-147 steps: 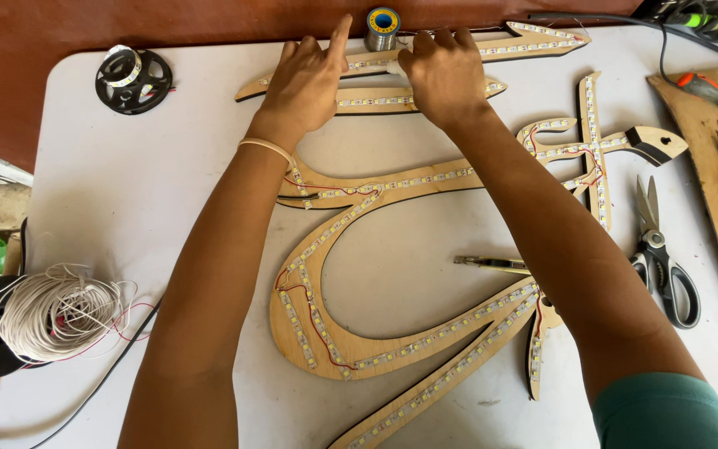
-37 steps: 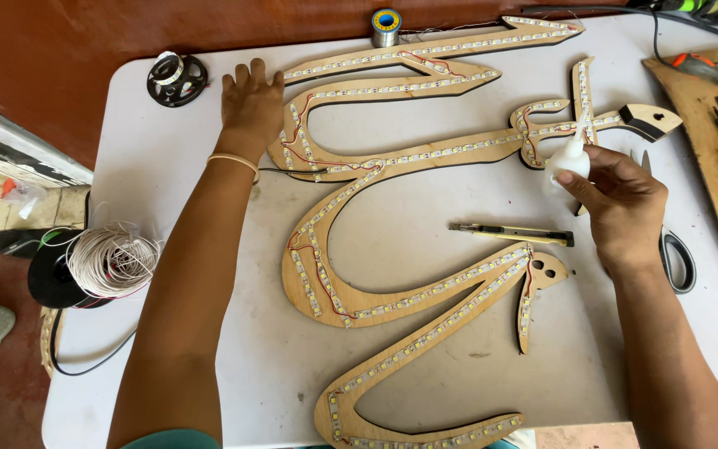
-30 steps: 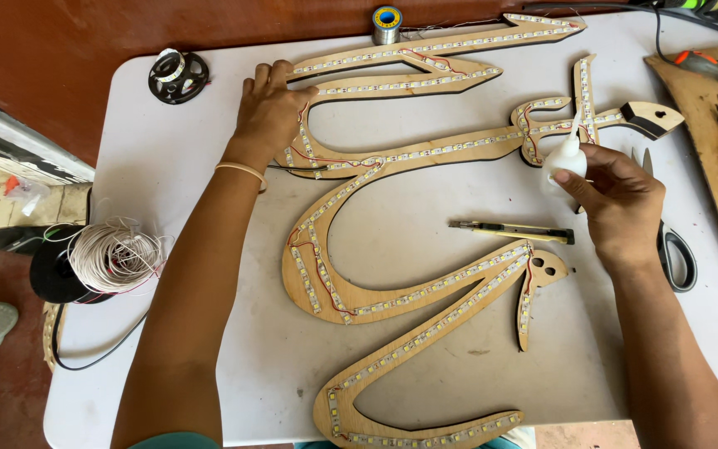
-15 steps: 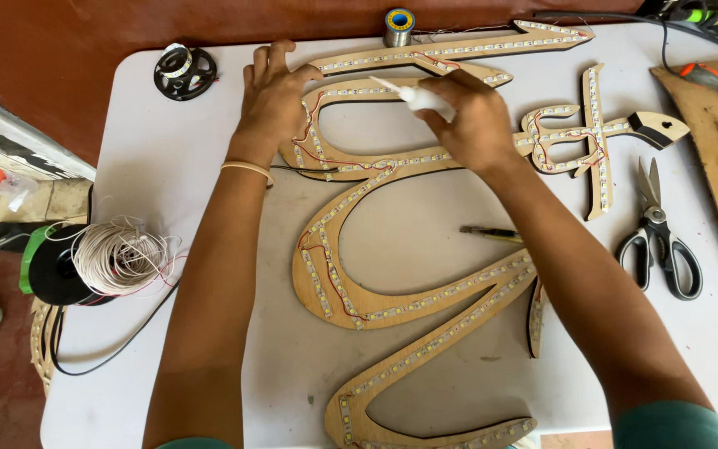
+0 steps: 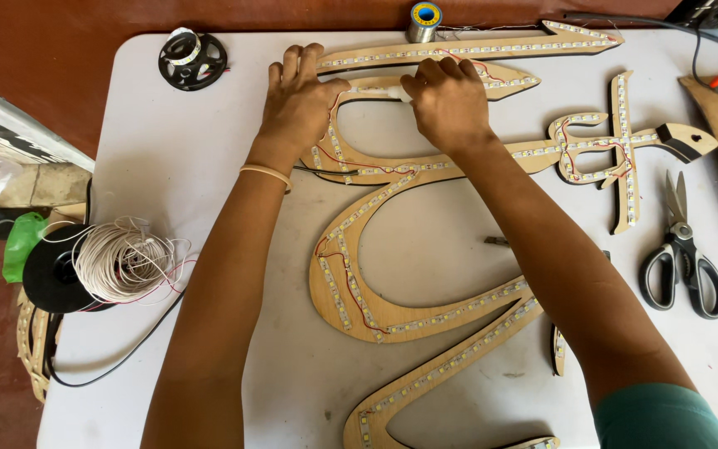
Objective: The person applies glue from a white bottle along the edges of LED strips mounted on wooden letter-shaped pieces. They press the strips down to secure them and continue applying glue to different sections of the letters on a white workbench.
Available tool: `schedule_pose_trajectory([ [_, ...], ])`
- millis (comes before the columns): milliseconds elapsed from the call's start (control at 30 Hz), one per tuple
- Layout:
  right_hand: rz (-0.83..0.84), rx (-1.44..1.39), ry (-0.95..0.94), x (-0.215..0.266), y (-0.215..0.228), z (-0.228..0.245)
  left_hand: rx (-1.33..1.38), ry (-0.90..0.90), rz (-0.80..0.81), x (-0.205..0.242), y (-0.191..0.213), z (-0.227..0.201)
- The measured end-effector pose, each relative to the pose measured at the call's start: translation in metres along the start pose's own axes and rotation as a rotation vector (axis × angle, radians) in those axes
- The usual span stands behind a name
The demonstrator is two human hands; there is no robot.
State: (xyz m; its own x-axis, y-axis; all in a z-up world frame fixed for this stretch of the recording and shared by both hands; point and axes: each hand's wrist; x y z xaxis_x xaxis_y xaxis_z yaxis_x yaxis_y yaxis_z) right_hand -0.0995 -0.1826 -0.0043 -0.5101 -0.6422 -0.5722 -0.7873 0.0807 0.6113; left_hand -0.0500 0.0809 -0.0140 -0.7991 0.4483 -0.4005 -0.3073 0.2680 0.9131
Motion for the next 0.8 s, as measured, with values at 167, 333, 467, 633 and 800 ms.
schedule_pose_trajectory([
  [167,0.025,0.034,0.020,0.000,-0.003,0.001,-0.032,-0.051,-0.091,0.001,-0.002,0.001],
  [333,0.081,0.074,0.029,0.003,-0.008,0.000,-0.040,-0.074,-0.126,0.006,0.006,-0.001],
  [467,0.051,0.093,0.054,0.001,-0.005,-0.001,-0.062,-0.110,-0.175,0.007,0.005,0.000],
  [633,0.058,0.119,0.078,-0.003,-0.002,-0.002,-0.028,-0.111,-0.202,0.006,0.003,0.001],
  [800,0.149,0.108,0.044,0.003,-0.002,-0.004,-0.042,-0.082,-0.120,0.002,0.001,0.000],
])
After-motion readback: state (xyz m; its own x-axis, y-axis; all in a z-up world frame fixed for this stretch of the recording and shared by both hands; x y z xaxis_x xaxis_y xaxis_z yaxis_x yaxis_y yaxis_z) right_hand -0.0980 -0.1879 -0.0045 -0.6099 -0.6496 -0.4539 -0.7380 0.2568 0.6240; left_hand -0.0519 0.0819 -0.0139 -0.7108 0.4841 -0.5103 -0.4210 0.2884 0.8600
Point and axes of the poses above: each hand's wrist, its own x-axis away from the middle knuckle, its own y-axis out of the back of the hand, z = x × y, and after that the axes turned 8 degrees about y, right-handed
